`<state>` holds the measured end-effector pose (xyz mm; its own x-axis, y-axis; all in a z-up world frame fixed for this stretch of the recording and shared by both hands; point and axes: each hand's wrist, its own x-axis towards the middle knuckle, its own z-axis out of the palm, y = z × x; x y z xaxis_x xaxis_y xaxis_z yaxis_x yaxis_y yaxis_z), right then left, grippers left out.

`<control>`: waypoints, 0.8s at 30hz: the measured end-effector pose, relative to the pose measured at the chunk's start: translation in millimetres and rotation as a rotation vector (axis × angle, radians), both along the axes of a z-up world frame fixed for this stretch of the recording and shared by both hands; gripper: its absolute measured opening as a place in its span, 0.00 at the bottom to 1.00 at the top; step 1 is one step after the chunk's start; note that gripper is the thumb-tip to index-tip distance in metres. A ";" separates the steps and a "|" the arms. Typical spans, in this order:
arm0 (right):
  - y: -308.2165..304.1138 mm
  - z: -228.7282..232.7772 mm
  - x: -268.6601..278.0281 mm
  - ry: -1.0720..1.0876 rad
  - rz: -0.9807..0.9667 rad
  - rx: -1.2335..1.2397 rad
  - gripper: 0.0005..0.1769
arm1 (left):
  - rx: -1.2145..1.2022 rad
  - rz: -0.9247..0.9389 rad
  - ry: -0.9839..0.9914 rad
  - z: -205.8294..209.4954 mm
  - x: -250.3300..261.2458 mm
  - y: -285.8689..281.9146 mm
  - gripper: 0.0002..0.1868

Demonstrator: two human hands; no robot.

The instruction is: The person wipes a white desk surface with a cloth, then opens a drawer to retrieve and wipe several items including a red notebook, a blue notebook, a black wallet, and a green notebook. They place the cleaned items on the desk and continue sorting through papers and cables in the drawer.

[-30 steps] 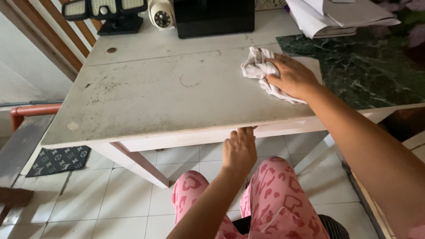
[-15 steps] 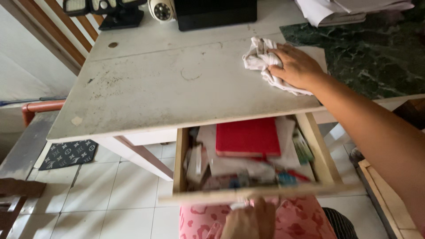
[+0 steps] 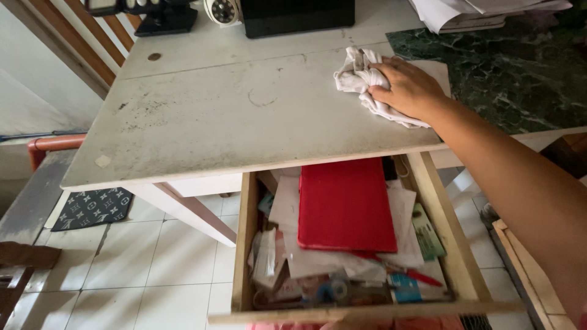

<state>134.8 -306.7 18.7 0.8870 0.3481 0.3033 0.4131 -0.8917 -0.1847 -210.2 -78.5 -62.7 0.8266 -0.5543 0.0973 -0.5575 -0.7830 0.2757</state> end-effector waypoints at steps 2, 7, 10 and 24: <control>0.6 0.5 1.7 -0.027 0.013 -0.022 0.38 | 0.005 -0.012 0.018 3.2 1.6 4.3 0.23; 6.8 11.8 -14.0 0.025 -0.009 -0.017 0.38 | 0.044 -0.045 0.074 15.2 -7.4 11.5 0.22; 11.9 18.9 -24.8 0.035 -0.004 -0.033 0.37 | 0.153 -0.079 0.101 24.1 -16.2 13.5 0.22; 12.7 11.1 -22.5 0.004 -0.044 -0.070 0.38 | -0.192 0.543 0.381 70.2 63.4 63.6 0.33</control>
